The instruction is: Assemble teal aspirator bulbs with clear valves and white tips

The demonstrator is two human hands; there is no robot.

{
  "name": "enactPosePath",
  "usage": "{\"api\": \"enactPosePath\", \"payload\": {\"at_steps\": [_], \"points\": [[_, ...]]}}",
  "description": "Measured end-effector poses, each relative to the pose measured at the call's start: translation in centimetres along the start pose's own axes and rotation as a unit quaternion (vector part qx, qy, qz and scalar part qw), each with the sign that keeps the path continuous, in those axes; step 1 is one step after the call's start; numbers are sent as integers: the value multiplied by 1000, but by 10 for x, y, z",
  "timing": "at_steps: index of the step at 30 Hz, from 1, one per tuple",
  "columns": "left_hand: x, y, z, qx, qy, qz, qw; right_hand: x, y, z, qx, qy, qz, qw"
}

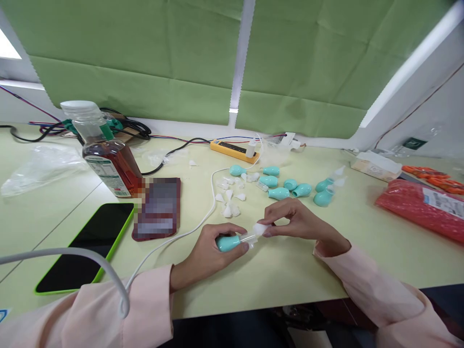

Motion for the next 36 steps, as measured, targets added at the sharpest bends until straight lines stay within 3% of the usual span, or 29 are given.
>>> {"api": "enactPosePath", "payload": {"at_steps": [6,12,16,23,30,36], "points": [[2,-4,-1,16,12,11,1000,-10,-4,-1,25,-45,-51,997],[3,-7,0,29,21,27,999,-10,-9,-2,43,-19,-76,996],[2,-3,1,13,20,33,999,-9,-6,-1,35,-20,-46,998],[-7,12,-2,-74,-14,122,990,-28,15,3,-7,-96,25,995],[-4,14,-4,-93,11,141,986,-32,26,5,-32,-63,83,994],[-7,19,-6,-100,-8,169,981,-35,31,6,-47,-49,146,987]]}}
Point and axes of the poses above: each hand's wrist, its own z-axis towards the middle knuckle, its own x-axis out of the back of the hand, y = z × x, the point moved 9 cm from there along z, towards the middle knuckle, and after that the axes turned 11 degrees about -y, right-handed, at the moved point
